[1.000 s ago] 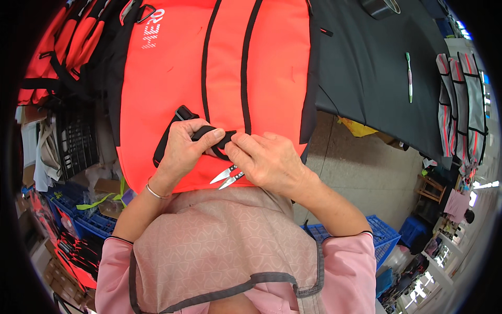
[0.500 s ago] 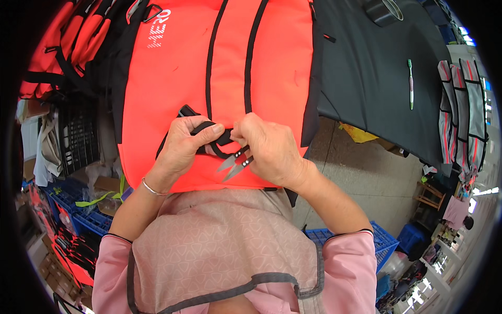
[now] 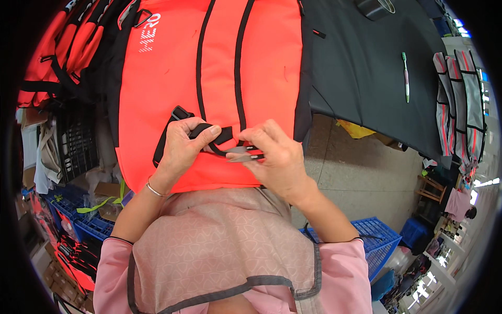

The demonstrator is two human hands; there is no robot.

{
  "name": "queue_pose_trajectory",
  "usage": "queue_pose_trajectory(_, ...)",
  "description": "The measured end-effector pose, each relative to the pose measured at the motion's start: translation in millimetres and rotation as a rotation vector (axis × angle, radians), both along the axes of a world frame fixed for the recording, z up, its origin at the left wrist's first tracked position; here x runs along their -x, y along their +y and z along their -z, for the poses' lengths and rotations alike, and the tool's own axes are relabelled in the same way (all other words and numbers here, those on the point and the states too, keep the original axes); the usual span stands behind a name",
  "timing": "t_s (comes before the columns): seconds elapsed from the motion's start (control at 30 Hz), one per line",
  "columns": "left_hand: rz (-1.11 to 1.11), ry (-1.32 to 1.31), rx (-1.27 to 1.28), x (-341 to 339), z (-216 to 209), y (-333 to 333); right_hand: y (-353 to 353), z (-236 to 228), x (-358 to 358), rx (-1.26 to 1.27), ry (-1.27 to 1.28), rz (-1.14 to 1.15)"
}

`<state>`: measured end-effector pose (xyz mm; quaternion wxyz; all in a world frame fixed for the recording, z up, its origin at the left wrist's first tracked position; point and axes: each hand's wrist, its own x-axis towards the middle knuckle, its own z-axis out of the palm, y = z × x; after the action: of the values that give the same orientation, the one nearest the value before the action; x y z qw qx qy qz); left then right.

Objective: Inspecting bright orange backpacks for loose threads and using small scissors to trim them, then checking internal pockets.

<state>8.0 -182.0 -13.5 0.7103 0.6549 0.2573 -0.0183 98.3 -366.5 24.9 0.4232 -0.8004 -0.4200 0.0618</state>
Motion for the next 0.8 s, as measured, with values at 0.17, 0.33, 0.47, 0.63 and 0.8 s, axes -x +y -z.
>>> queue_pose_trajectory(0.17,0.009,-0.017,-0.082,1,-2,-4,-2,20,9,0.16,-0.101,0.018)
queue_pose_trajectory(0.33,-0.038,-0.039,0.002,4,3,-6,2,28,0,0.203,-0.112,-0.071)
queue_pose_trajectory(0.47,-0.001,-0.032,0.003,3,0,-1,5,24,-6,0.18,0.113,-0.099)
queue_pose_trajectory(0.63,0.023,-0.038,-0.063,5,8,-2,5,19,-9,0.318,0.065,-0.202)
queue_pose_trajectory(0.8,0.043,-0.071,-0.151,10,4,-3,3,10,-22,0.308,0.205,-0.281)
